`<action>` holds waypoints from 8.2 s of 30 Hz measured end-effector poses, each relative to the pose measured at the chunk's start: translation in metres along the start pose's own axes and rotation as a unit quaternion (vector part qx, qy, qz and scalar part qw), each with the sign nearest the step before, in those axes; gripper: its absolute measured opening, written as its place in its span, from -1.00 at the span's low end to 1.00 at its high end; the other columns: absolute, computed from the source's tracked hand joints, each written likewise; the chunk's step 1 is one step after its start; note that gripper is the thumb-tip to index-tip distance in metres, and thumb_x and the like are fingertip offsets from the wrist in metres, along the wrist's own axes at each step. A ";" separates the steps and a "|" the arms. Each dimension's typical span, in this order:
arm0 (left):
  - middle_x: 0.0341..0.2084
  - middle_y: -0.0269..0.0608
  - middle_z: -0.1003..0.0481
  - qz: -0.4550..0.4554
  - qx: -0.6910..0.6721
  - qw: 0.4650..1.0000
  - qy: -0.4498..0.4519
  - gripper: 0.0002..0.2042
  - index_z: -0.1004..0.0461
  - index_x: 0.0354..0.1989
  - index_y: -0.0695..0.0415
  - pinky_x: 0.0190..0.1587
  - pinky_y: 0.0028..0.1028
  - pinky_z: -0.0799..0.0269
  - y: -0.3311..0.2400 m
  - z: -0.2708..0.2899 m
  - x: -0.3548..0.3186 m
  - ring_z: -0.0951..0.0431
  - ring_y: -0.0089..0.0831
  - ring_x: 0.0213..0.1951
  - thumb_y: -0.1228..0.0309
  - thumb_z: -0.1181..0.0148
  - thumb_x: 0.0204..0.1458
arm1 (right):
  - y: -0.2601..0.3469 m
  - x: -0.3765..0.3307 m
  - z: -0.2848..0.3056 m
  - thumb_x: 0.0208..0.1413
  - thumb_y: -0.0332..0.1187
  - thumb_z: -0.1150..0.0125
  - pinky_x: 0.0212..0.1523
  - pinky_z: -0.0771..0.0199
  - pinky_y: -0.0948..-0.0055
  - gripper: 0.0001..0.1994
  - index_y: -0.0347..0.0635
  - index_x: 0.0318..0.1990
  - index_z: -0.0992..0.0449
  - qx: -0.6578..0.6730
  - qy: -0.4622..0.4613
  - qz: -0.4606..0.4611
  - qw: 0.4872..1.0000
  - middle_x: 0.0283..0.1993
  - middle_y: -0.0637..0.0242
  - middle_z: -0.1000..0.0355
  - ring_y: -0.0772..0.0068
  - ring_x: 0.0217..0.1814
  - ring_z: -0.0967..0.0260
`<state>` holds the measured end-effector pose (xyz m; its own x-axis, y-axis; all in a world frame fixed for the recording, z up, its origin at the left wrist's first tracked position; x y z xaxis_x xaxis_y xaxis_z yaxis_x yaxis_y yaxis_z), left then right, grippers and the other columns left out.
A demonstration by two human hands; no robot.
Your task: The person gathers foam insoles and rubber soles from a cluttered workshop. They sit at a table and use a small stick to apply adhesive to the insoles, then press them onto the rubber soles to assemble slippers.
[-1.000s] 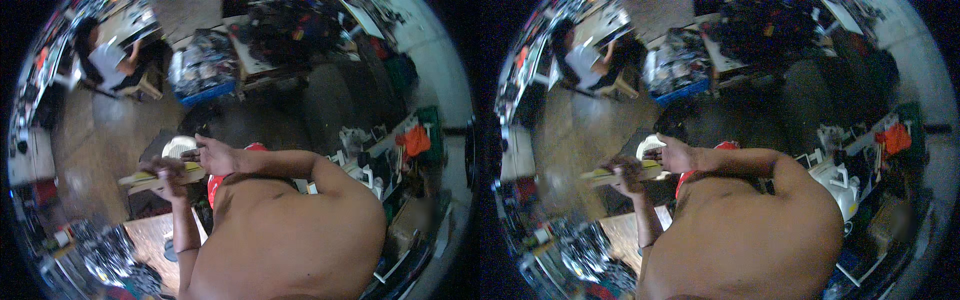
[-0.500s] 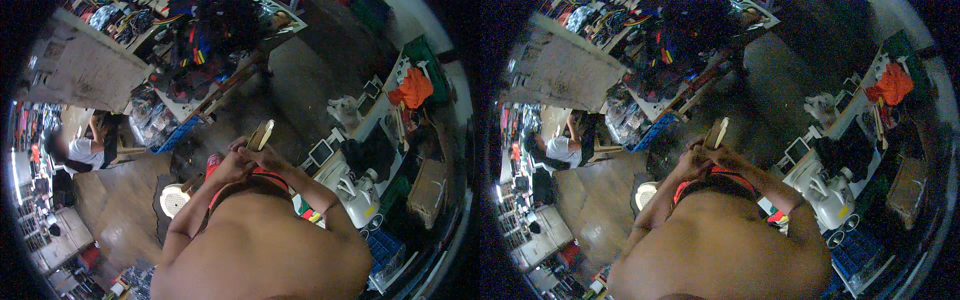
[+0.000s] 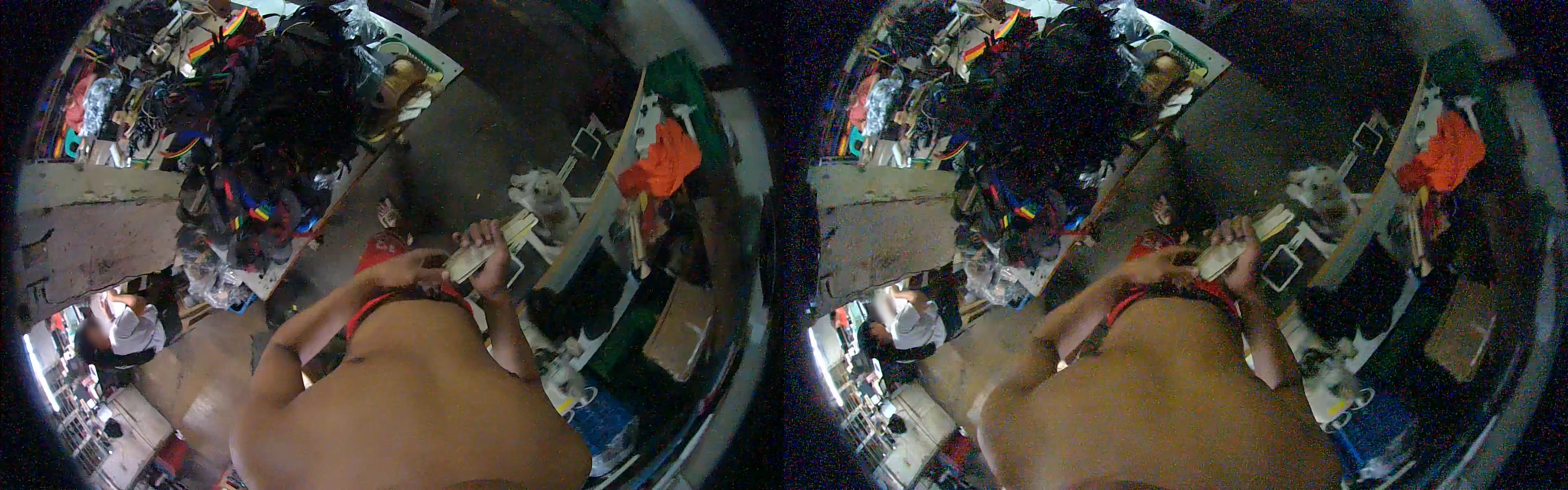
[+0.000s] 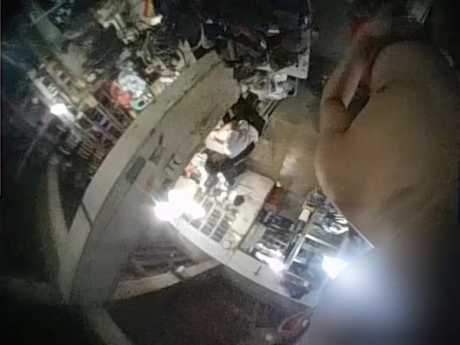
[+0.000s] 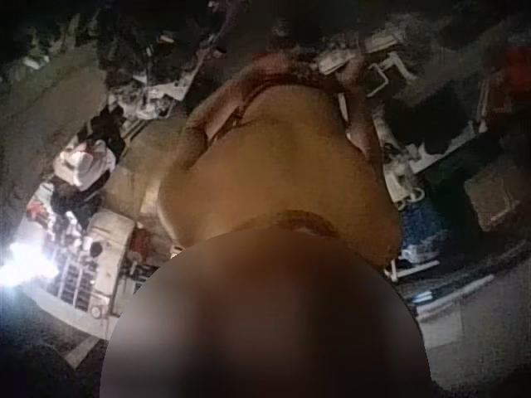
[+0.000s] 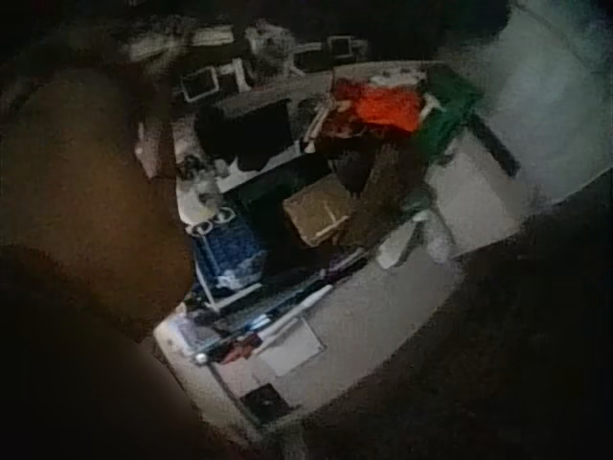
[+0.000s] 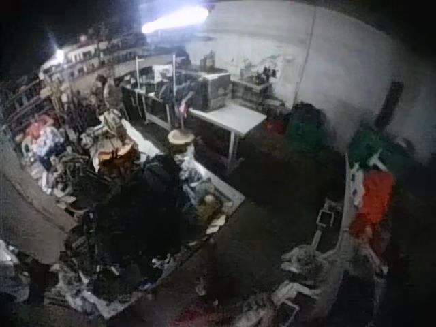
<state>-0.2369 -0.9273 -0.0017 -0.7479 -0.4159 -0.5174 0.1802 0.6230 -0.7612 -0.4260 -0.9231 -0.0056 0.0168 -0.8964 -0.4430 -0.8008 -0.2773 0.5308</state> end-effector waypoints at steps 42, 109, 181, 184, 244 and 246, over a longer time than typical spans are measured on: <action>-0.15 0.07 -0.62 0.057 -0.066 0.662 -0.744 -0.19 -0.53 0.02 0.47 0.03 -0.30 -0.47 -0.130 0.289 0.105 -0.61 -0.25 -0.13 -0.25 -0.25 0.09 | 0.021 0.522 -0.271 0.24 0.03 -0.28 -0.51 -0.39 0.06 -0.52 -0.35 -0.26 -0.57 -0.712 0.335 -0.234 0.571 -0.48 0.13 -0.46 0.19 -0.57 -0.38; 0.13 -0.01 -0.34 -0.310 -0.617 0.332 -0.643 -0.63 -0.30 0.13 0.25 0.18 -0.19 -0.35 -0.077 0.190 0.257 -0.36 -0.16 0.16 0.34 -0.14 0.22 | 0.017 0.513 -0.240 0.22 0.01 -0.26 -0.60 -0.35 0.22 -0.09 -0.30 0.53 0.06 -0.845 0.488 0.081 0.205 -0.56 0.15 -0.42 0.25 -0.59 -0.34; 0.05 -0.19 -0.51 -0.229 -0.622 0.431 -0.612 -0.68 -0.43 0.17 0.02 0.31 0.16 -0.29 -0.096 0.259 0.215 -0.49 -0.06 0.10 0.24 -0.07 0.29 | -0.028 0.565 -0.216 0.15 -0.28 -0.22 -0.35 -0.61 0.09 -0.43 -0.35 0.29 -0.31 -0.797 0.518 0.201 0.235 -0.28 -0.05 -0.60 -0.02 -0.29 -0.61; 0.04 -0.18 -0.51 -0.209 -0.623 0.444 -0.609 -0.72 -0.44 0.14 0.00 0.24 0.10 -0.40 -0.093 0.251 0.206 -0.50 -0.12 0.07 0.25 -0.03 0.32 | -0.027 0.561 -0.217 0.14 -0.29 -0.22 -0.33 -0.61 0.06 -0.41 -0.34 0.30 -0.30 -0.806 0.510 0.200 0.222 -0.26 -0.06 -0.60 -0.06 -0.29 -0.60; 0.23 0.36 -0.35 0.231 0.241 0.720 -0.608 -0.52 -0.39 0.21 0.29 0.35 -0.04 -0.23 -0.111 0.289 0.209 -0.36 0.26 0.26 0.27 -0.01 0.17 | -0.038 0.575 -0.230 -0.08 0.25 -0.44 -0.05 -0.58 0.02 -0.34 0.10 0.12 -0.57 -0.774 0.487 0.152 0.375 -0.07 0.15 -0.63 -0.05 -0.03 -0.58; 0.17 0.39 -0.40 0.151 0.219 0.644 -0.717 -0.56 -0.43 0.14 0.29 0.33 0.01 -0.25 -0.101 0.274 0.215 -0.38 0.32 0.22 0.37 -0.05 0.08 | -0.040 0.576 -0.229 -0.07 0.24 -0.45 -0.05 -0.58 0.02 -0.34 0.09 0.12 -0.57 -0.787 0.477 0.122 0.372 -0.08 0.12 -0.63 -0.06 -0.03 -0.58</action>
<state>-0.2415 -1.2611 -0.1432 0.6668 -0.6995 -0.2569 0.5767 0.7027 -0.4166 -0.2474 -1.5072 -0.1161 0.8645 -0.4681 -0.1831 0.4815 0.6668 0.5688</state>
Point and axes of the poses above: each hand's wrist, its own x-axis towards the middle knuckle, its own z-axis out of the back of the hand, y = z × x, the point moved 2 cm from there along x, towards the middle knuckle
